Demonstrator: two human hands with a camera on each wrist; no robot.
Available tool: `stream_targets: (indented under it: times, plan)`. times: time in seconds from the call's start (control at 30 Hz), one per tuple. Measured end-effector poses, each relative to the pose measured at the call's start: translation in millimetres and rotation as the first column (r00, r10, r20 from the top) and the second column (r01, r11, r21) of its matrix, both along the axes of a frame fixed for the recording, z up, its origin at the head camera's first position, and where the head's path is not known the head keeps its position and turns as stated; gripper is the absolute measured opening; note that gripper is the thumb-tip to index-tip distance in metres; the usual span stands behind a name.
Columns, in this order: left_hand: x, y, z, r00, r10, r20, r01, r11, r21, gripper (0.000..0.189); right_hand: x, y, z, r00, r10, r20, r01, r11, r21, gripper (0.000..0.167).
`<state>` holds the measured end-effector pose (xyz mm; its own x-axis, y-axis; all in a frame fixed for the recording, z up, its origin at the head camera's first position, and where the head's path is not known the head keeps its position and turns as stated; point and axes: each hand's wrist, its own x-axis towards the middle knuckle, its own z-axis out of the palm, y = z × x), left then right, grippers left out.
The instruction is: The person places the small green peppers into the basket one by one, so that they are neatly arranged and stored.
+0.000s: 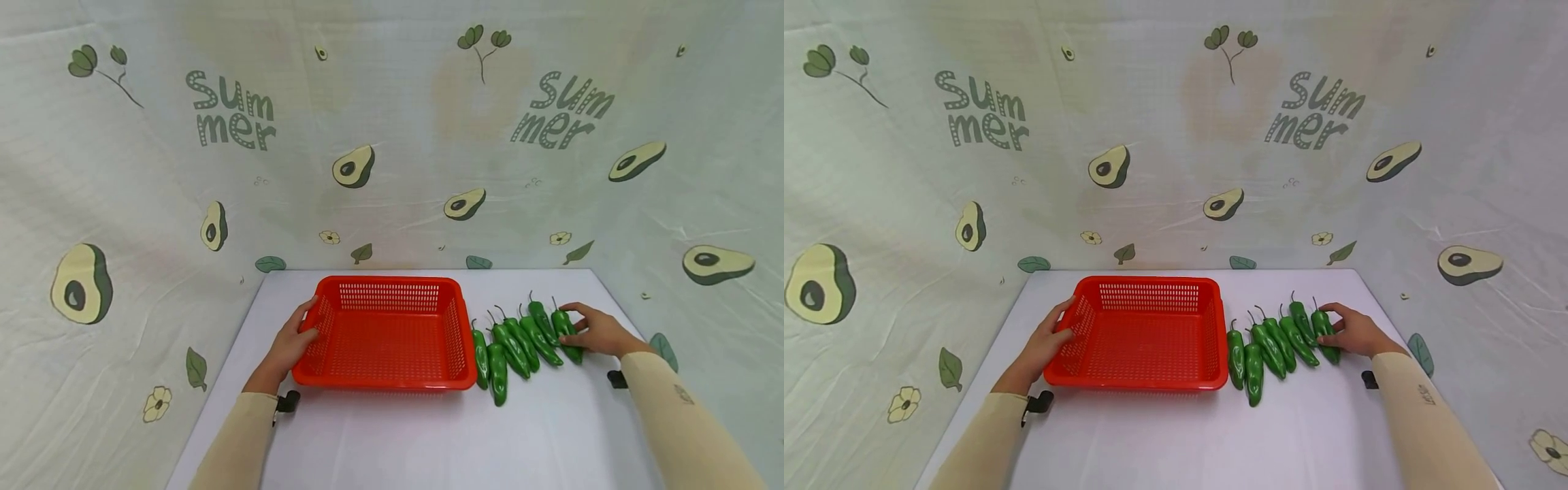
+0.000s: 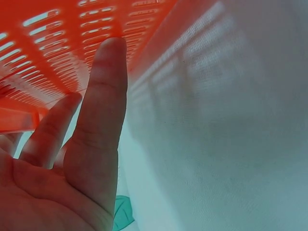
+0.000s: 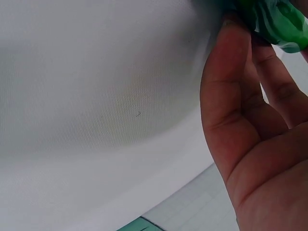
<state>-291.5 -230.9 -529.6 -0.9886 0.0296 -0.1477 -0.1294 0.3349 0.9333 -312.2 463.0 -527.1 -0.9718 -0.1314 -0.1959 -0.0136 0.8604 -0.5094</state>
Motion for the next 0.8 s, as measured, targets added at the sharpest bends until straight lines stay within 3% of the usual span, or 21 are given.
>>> stream_targets:
  times: [0.5,0.8]
  plan:
    - [0.5,0.4,2.7,0.999,0.014,0.030,-0.014,1.000,0.006,0.073,1.4,-1.1,2.8,1.000,-0.002,-0.001,0.002,1.000,-0.018,0.079]
    - [2.9,1.5,4.4,1.000,0.010,0.021,-0.010,1.000,0.003,0.073,4.1,2.1,8.0,0.999,-0.047,-0.018,0.046,0.999,-0.020,0.078]
